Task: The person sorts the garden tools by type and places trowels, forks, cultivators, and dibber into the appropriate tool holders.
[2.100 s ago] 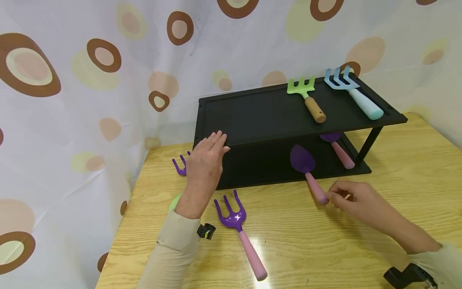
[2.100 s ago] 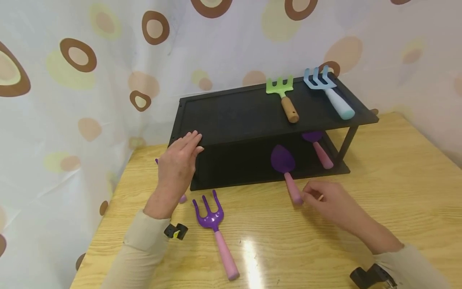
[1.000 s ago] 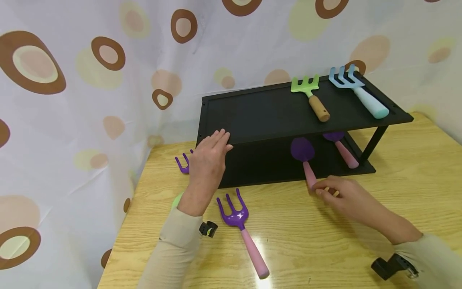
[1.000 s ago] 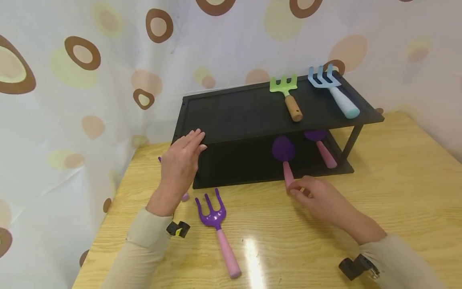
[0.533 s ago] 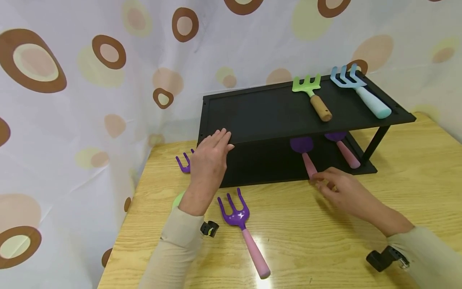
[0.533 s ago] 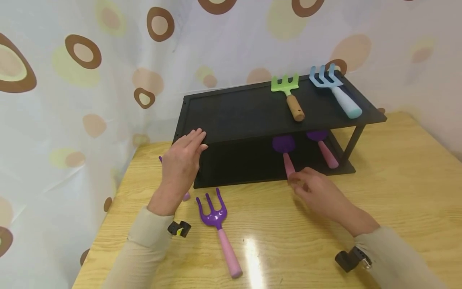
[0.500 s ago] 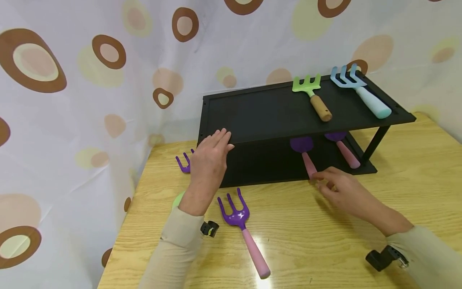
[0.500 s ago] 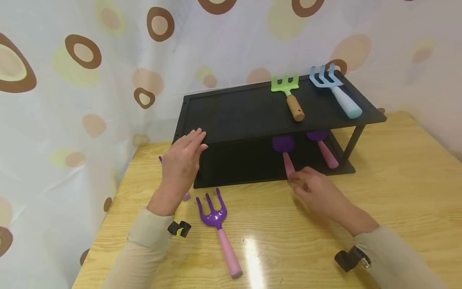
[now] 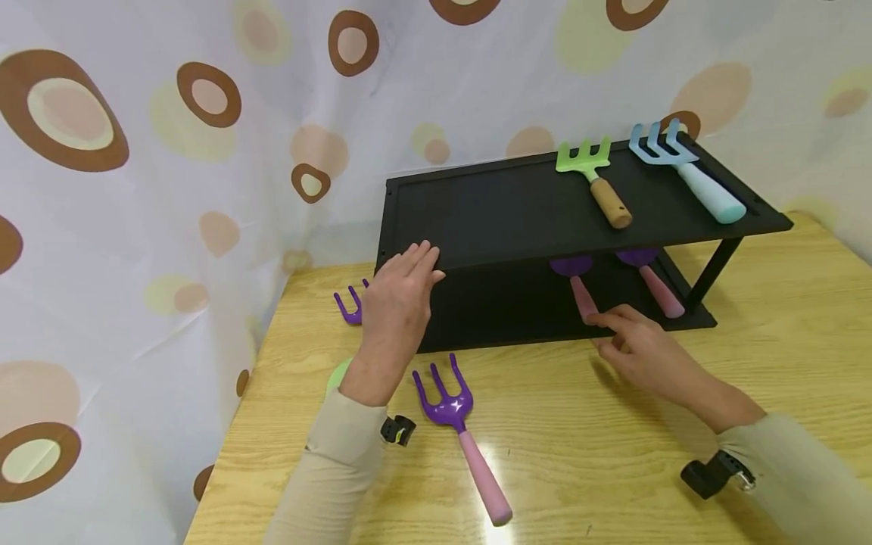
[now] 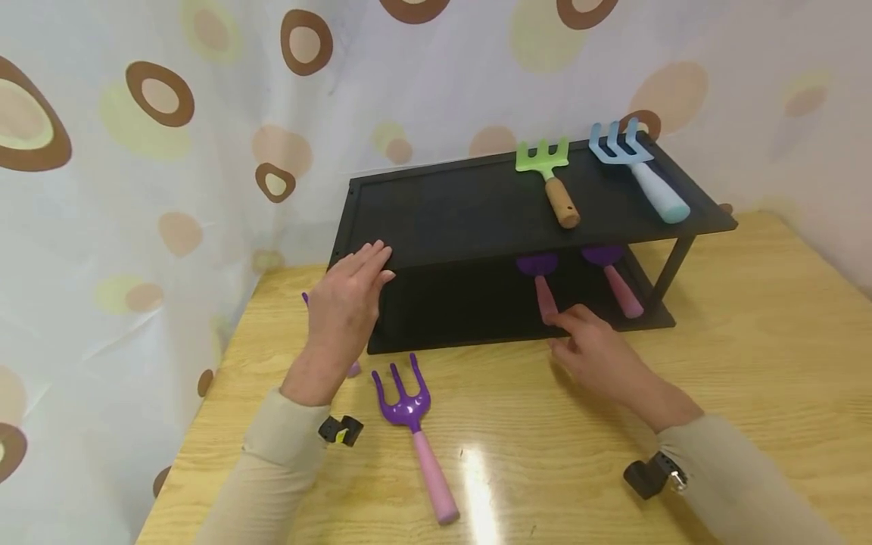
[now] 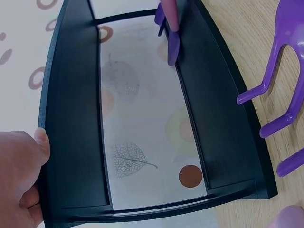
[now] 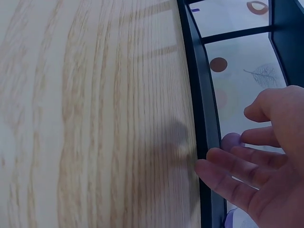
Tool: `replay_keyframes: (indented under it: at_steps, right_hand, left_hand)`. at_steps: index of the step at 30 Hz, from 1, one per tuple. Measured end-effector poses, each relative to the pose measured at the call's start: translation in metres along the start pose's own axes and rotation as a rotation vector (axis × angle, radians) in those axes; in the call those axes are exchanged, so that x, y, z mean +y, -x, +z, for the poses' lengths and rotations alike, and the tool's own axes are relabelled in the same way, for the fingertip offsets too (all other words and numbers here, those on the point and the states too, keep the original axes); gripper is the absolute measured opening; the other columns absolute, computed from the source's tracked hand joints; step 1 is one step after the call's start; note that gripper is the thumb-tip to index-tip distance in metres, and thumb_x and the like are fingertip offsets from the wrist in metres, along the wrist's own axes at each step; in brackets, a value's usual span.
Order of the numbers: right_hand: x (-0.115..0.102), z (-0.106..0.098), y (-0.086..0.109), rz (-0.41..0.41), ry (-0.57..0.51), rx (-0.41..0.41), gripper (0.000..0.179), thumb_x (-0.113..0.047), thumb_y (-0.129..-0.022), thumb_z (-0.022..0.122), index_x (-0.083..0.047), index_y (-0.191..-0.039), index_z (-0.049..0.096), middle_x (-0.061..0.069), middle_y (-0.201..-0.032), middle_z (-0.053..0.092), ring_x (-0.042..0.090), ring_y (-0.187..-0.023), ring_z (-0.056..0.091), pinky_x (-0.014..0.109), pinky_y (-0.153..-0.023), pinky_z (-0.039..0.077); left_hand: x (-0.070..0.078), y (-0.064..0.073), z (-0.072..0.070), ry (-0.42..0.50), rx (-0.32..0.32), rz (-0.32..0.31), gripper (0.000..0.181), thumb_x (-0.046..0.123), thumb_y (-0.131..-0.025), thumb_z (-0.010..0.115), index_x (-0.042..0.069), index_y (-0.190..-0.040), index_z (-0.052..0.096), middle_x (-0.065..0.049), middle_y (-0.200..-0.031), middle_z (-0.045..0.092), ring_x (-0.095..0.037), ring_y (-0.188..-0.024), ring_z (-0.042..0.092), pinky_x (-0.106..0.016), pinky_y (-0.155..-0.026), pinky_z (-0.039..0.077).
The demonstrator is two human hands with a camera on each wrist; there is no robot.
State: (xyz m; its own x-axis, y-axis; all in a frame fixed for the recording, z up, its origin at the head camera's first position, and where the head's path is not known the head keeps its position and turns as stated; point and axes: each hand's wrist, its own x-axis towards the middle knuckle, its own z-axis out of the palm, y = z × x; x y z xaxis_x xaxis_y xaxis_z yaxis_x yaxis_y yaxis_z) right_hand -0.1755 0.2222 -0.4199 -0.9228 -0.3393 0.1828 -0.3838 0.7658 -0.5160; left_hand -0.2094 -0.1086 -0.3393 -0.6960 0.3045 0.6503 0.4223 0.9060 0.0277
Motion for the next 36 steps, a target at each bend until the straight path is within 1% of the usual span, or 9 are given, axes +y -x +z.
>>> replay_keyframes:
  at_steps: [3, 8, 15, 18, 22, 27, 31, 34, 36]
  right_hand:
    - [0.000, 0.001, -0.003, 0.020, -0.001, -0.021, 0.037, -0.008, -0.095, 0.057, 0.006, -0.129, 0.059, 0.022, -0.116, 0.059, 0.015, -0.080, 0.060, 0.023, -0.063, 0.051]
    - [0.000, 0.002, -0.006, 0.043, -0.002, -0.026, 0.038, -0.010, -0.096, 0.058, 0.006, -0.130, 0.058, 0.023, -0.119, 0.057, 0.017, -0.081, 0.060, 0.023, -0.063, 0.051]
    - [0.004, 0.003, -0.004, 0.054, 0.004, -0.031, 0.039, -0.009, -0.096, 0.057, 0.006, -0.131, 0.057, 0.023, -0.120, 0.057, 0.018, -0.084, 0.064, 0.031, -0.069, 0.056]
    - [0.004, 0.001, 0.000, 0.047, 0.009, -0.010, 0.040, -0.010, -0.095, 0.057, 0.005, -0.132, 0.056, 0.023, -0.121, 0.056, 0.018, -0.084, 0.063, 0.030, -0.068, 0.055]
    - [0.006, -0.006, 0.011, 0.018, 0.032, 0.051, 0.037, -0.008, -0.095, 0.058, 0.003, -0.130, 0.059, 0.020, -0.120, 0.058, 0.015, -0.081, 0.060, 0.025, -0.063, 0.052]
    - [0.010, -0.021, 0.026, -0.057, 0.121, 0.186, 0.029, -0.006, -0.092, 0.063, -0.004, -0.120, 0.065, 0.009, -0.112, 0.061, 0.004, -0.077, 0.056, 0.021, -0.061, 0.051]
    - [0.008, -0.039, 0.033, -0.148, 0.175, 0.273, 0.028, -0.002, -0.088, 0.068, -0.006, -0.116, 0.066, 0.003, -0.101, 0.061, -0.004, -0.072, 0.049, 0.016, -0.054, 0.046]
    - [0.004, -0.058, 0.037, -0.209, 0.216, 0.332, 0.027, 0.002, -0.085, 0.070, -0.005, -0.110, 0.068, -0.001, -0.092, 0.060, -0.005, -0.069, 0.047, 0.012, -0.052, 0.040]
    - [0.001, -0.071, 0.038, -0.233, 0.251, 0.379, 0.024, 0.002, -0.084, 0.069, -0.005, -0.107, 0.069, 0.000, -0.092, 0.062, -0.004, -0.070, 0.047, 0.010, -0.052, 0.037]
  left_hand:
    - [-0.001, 0.001, 0.000, 0.004, -0.007, -0.004, 0.036, 0.028, -0.101, 0.056, 0.012, -0.131, 0.065, -0.005, -0.134, 0.065, -0.018, -0.126, 0.061, -0.033, -0.109, 0.046]
    - [-0.001, 0.001, 0.000, 0.006, 0.002, 0.001, 0.035, 0.028, -0.101, 0.055, 0.012, -0.131, 0.066, -0.005, -0.133, 0.065, -0.018, -0.126, 0.061, -0.033, -0.109, 0.046]
    - [0.002, 0.001, 0.000, 0.002, -0.011, -0.004, 0.035, 0.026, -0.100, 0.057, 0.012, -0.131, 0.066, -0.004, -0.134, 0.065, -0.018, -0.126, 0.061, -0.033, -0.109, 0.047]
    - [0.003, 0.001, 0.000, -0.001, -0.012, -0.003, 0.035, 0.026, -0.100, 0.057, 0.012, -0.131, 0.065, -0.004, -0.134, 0.065, -0.018, -0.126, 0.061, -0.033, -0.109, 0.046]
    - [0.003, 0.001, 0.000, -0.005, -0.009, -0.003, 0.035, 0.027, -0.100, 0.058, 0.012, -0.131, 0.065, -0.004, -0.134, 0.065, -0.017, -0.126, 0.061, -0.033, -0.109, 0.046]
    - [0.003, 0.001, 0.000, -0.006, -0.002, 0.001, 0.035, 0.026, -0.100, 0.058, 0.012, -0.130, 0.066, -0.005, -0.133, 0.065, -0.018, -0.125, 0.061, -0.033, -0.108, 0.047]
    - [0.002, 0.001, -0.001, -0.009, 0.007, 0.003, 0.034, 0.026, -0.100, 0.058, 0.012, -0.130, 0.066, -0.005, -0.133, 0.065, -0.018, -0.125, 0.062, -0.033, -0.108, 0.047]
    - [0.001, 0.001, -0.001, -0.008, 0.002, 0.003, 0.034, 0.026, -0.100, 0.057, 0.012, -0.130, 0.066, -0.005, -0.133, 0.065, -0.018, -0.125, 0.061, -0.034, -0.108, 0.047]
    - [0.001, 0.001, -0.001, -0.003, -0.002, 0.007, 0.035, 0.026, -0.101, 0.057, 0.012, -0.131, 0.066, -0.005, -0.133, 0.065, -0.019, -0.126, 0.061, -0.034, -0.109, 0.047]
